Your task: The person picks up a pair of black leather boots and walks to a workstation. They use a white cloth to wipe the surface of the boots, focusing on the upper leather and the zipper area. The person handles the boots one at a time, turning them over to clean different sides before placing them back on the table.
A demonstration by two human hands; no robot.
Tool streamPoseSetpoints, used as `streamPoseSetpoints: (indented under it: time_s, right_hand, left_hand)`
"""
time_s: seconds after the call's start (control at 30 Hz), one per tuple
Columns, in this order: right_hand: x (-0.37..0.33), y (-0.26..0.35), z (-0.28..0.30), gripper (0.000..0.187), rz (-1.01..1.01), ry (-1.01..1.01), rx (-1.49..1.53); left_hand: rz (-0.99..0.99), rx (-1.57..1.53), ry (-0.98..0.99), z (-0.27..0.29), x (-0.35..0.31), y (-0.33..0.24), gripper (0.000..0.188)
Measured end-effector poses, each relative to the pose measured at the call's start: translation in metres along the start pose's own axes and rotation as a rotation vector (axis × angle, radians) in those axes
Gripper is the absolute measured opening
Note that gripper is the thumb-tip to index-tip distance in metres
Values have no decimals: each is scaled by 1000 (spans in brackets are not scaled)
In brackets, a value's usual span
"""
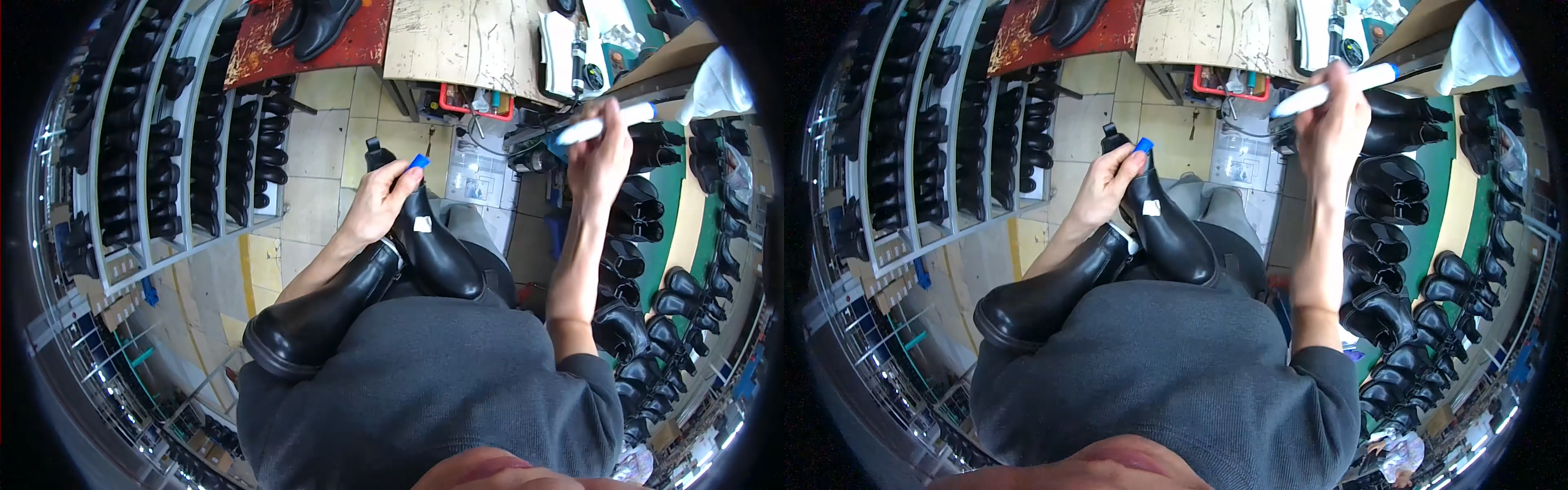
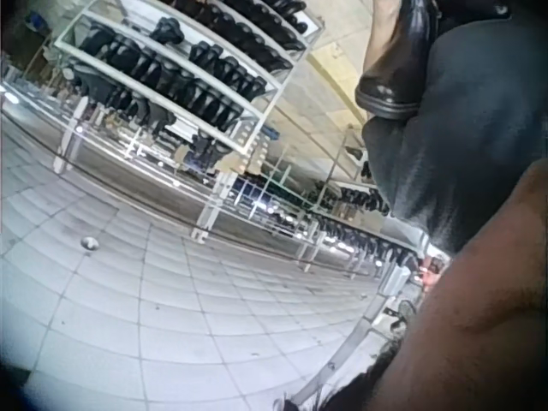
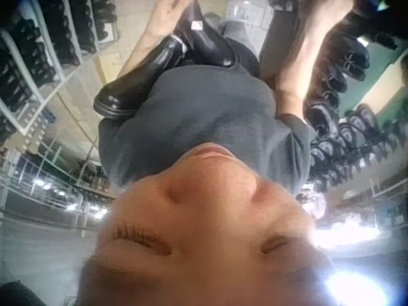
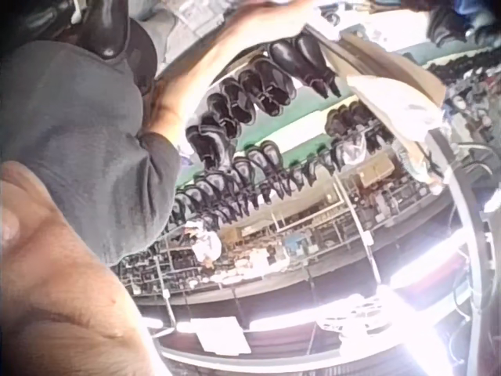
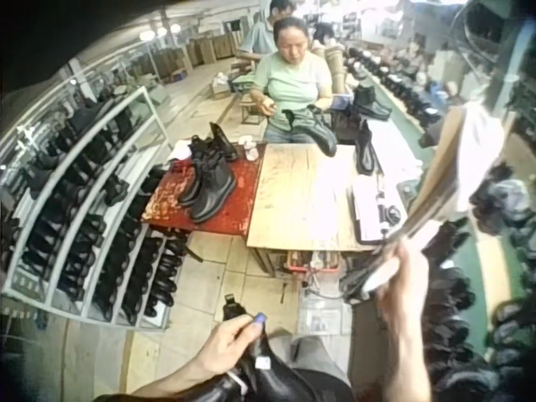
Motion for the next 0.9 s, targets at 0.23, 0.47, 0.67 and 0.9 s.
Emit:
streamPoseSetpoints:
  time_s: [0.23, 0.47, 0.67, 0.9]
  right_hand:
    - [-120, -85, -31, 22, -366, 477, -122]
    - [-139, -104, -44, 18, -306, 530, -251]
    - [-140, -107, -44, 17, -232, 532, -299]
    - [-142, -114, -38, 17, -263, 517, -341]
  left_hand:
    - [-13, 0, -22, 5, -1, -8, 36]
    - [-1, 5, -18, 1, -3, -6, 36]
    - [10, 8, -7, -2, -5, -7, 35]
    - [9, 6, -15, -3, -6, -9, 35]
Point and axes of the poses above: each hand's wrist, its own x-axis towards the middle knuckle, its own z-axis out of the back of the hand, y = z × x, the point moved 8 cm from there along x, towards the middle knuckle, and after that the axes turned 7 degrees about -z, right-handed, at the moved point
